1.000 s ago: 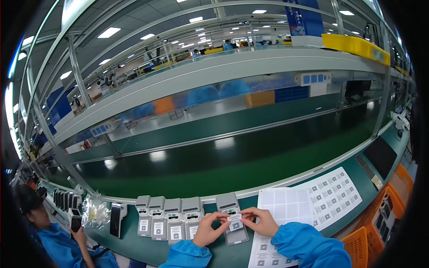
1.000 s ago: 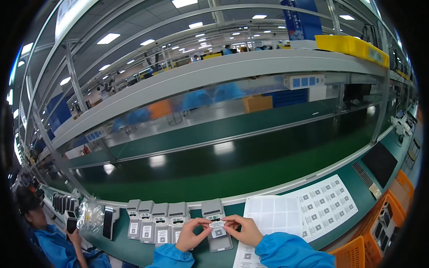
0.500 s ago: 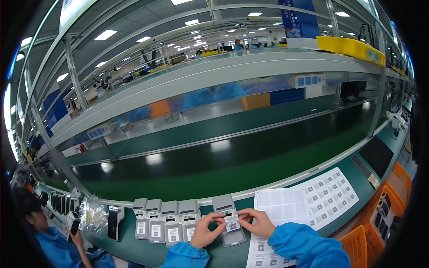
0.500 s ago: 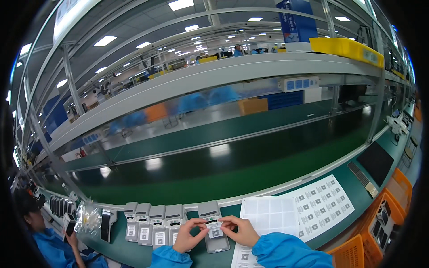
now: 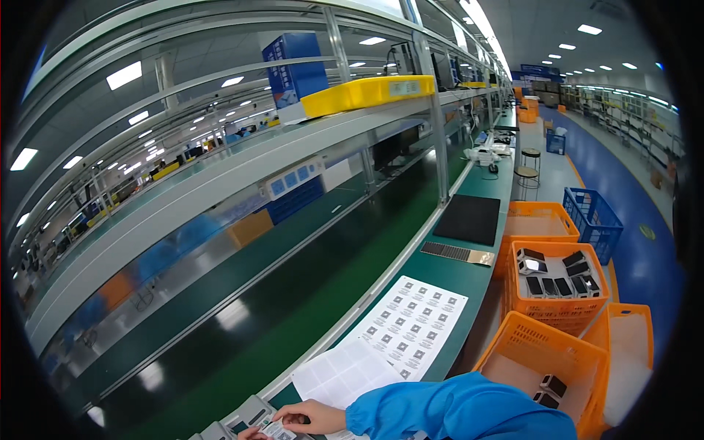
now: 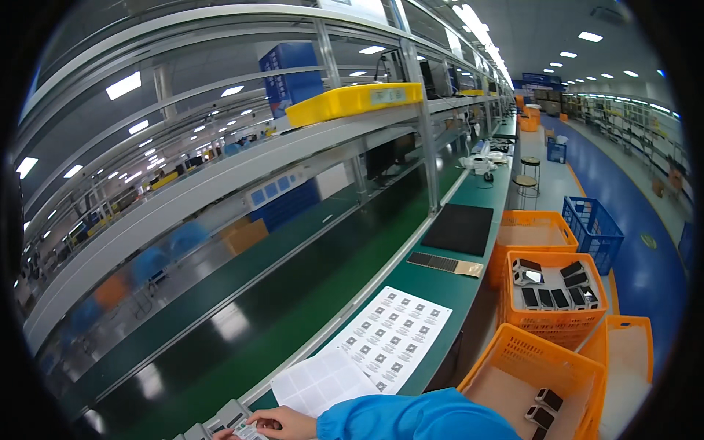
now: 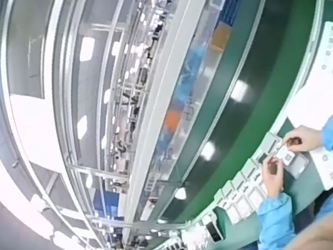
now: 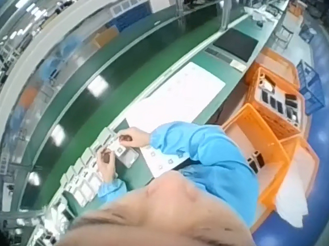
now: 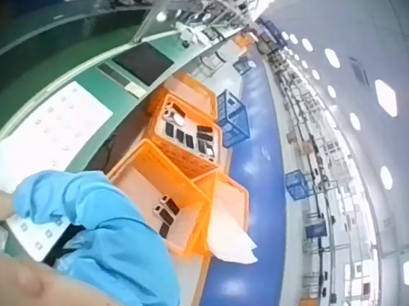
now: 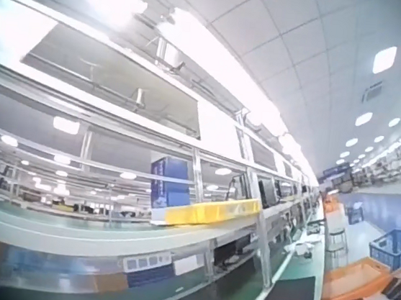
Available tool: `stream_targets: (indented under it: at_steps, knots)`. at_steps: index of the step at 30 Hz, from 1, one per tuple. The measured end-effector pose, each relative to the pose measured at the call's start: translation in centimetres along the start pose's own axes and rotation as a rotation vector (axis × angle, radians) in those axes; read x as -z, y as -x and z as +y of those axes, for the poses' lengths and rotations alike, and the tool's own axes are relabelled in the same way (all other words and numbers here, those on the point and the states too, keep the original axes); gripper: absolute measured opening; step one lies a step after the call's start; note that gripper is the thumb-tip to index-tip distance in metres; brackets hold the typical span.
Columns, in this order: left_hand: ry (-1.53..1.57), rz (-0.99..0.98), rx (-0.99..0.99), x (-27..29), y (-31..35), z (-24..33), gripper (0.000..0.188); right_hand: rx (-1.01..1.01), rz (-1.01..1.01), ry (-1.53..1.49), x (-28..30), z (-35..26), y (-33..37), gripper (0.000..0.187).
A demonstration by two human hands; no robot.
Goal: The person applies labels to electronic devices by hand at an assembly workstation.
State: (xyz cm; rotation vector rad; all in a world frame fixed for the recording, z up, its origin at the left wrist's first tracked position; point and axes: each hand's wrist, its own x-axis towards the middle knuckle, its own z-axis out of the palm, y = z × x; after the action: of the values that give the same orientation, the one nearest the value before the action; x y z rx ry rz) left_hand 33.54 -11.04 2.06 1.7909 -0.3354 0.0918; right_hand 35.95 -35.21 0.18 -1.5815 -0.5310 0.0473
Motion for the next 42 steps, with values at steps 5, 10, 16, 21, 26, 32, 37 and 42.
stream_targets:
  at_steps: [5,10,16,21,26,32,37,42]
  knots:
    - [0.005,-0.026,0.011,0.0,-0.3,-1.0,0.034,0.183,0.091,0.152,0.0,-0.5,0.0,0.024]
    - [-0.046,-0.015,-0.041,0.1,-0.1,-1.3,0.033,0.18,0.1,0.142,-0.1,-0.7,0.2,0.024]
    - [-0.155,-0.007,-0.066,0.1,-0.1,-0.9,0.029,0.227,0.108,0.204,-0.1,-0.7,-0.1,0.028]
    - [-0.17,0.018,-0.029,-0.4,-0.3,0.2,0.03,-0.003,-0.046,0.211,0.4,-0.7,-0.1,0.042]
    - [-0.236,0.047,-0.103,-0.6,-0.2,0.2,0.037,0.055,-0.009,0.025,0.0,-0.2,-0.2,0.032]
    - [-0.138,0.052,-0.098,-0.6,0.1,-0.1,0.053,0.036,0.03,0.025,-0.3,-1.3,0.3,0.03]
    - [-0.292,0.104,-0.185,-1.0,-0.3,2.5,0.049,0.069,0.059,0.032,-0.1,-1.4,0.6,0.029]
    - [-0.202,-0.031,-0.131,-1.4,-1.6,3.7,0.041,0.065,0.088,0.081,1.1,-2.8,0.6,0.029]
